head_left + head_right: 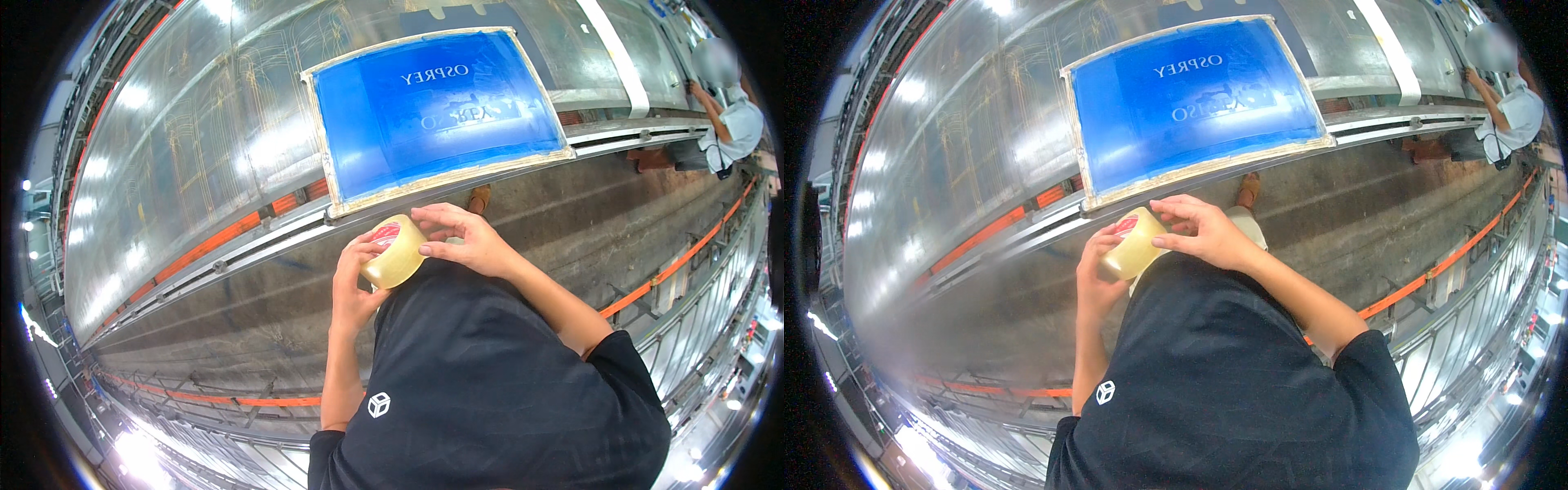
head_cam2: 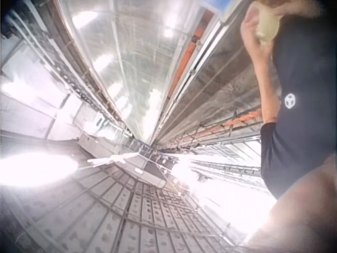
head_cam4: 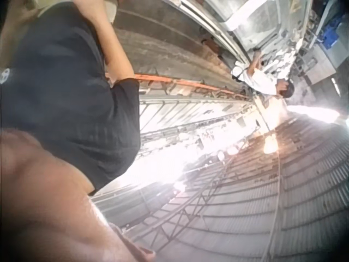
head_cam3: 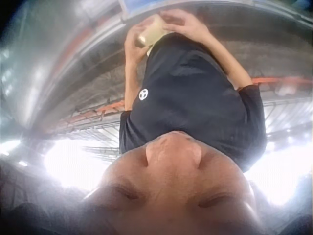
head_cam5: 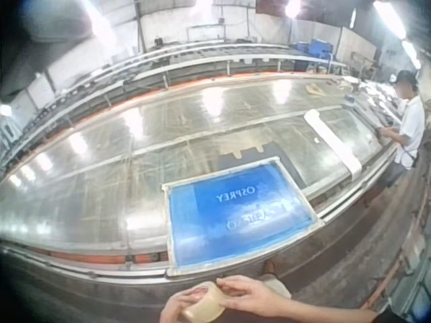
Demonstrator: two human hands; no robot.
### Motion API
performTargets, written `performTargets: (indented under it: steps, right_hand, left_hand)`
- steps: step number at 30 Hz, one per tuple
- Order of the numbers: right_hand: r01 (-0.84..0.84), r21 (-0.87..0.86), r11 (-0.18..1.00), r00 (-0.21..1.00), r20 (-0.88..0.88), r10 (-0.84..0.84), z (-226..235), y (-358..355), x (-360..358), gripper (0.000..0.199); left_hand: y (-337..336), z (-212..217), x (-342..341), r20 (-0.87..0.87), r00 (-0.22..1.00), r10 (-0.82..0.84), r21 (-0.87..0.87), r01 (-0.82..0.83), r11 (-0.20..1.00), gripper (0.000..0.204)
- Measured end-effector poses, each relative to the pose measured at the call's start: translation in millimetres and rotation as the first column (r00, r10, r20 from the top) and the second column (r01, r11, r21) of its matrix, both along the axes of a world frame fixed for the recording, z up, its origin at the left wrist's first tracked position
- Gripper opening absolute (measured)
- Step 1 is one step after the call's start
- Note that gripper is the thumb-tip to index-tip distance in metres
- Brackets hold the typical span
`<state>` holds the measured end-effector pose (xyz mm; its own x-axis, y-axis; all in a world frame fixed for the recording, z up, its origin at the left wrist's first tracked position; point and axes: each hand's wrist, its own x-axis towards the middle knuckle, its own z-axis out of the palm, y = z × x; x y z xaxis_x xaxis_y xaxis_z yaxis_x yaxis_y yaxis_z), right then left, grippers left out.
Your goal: The person tapes a blue Osprey box on a metal workbench using yellow packing tape. They repeatedly apply tape to the edges and corners, repositioning the box and the tape roll throughout the process.
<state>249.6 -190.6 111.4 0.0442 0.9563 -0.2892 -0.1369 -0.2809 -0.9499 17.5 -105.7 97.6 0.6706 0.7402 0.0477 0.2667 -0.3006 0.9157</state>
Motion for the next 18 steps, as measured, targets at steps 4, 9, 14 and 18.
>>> performTargets:
  steps: [4,9,14,18]
  right_hand:
    - [0.028,-0.043,0.999,0.994,-0.1,-0.032,-16.1,-1.5,-6.9,0.049]
    - [0.055,-0.111,0.992,0.994,-0.091,-0.066,-10.8,-5.9,-11.4,0.04]
    - [0.087,-0.145,0.986,0.996,0.024,-0.084,-8.3,-10.9,-15.2,0.033]
    - [0.079,-0.134,0.988,0.996,0.044,-0.074,-8.8,-6.9,-11.6,0.03]
  left_hand:
    - [-4.4,4.7,1.3,-0.051,0.999,-0.011,0.057,0.014,0.998,0.04]
    - [-14.2,10.0,-1.0,-0.118,0.993,-0.007,0.048,0.012,0.999,0.042]
    - [-16.7,12.1,-4.9,-0.159,0.987,-0.015,0.031,0.02,0.999,0.043]
    - [-13.9,16.3,-0.6,-0.163,0.987,-0.002,0.02,0.006,1.0,0.043]
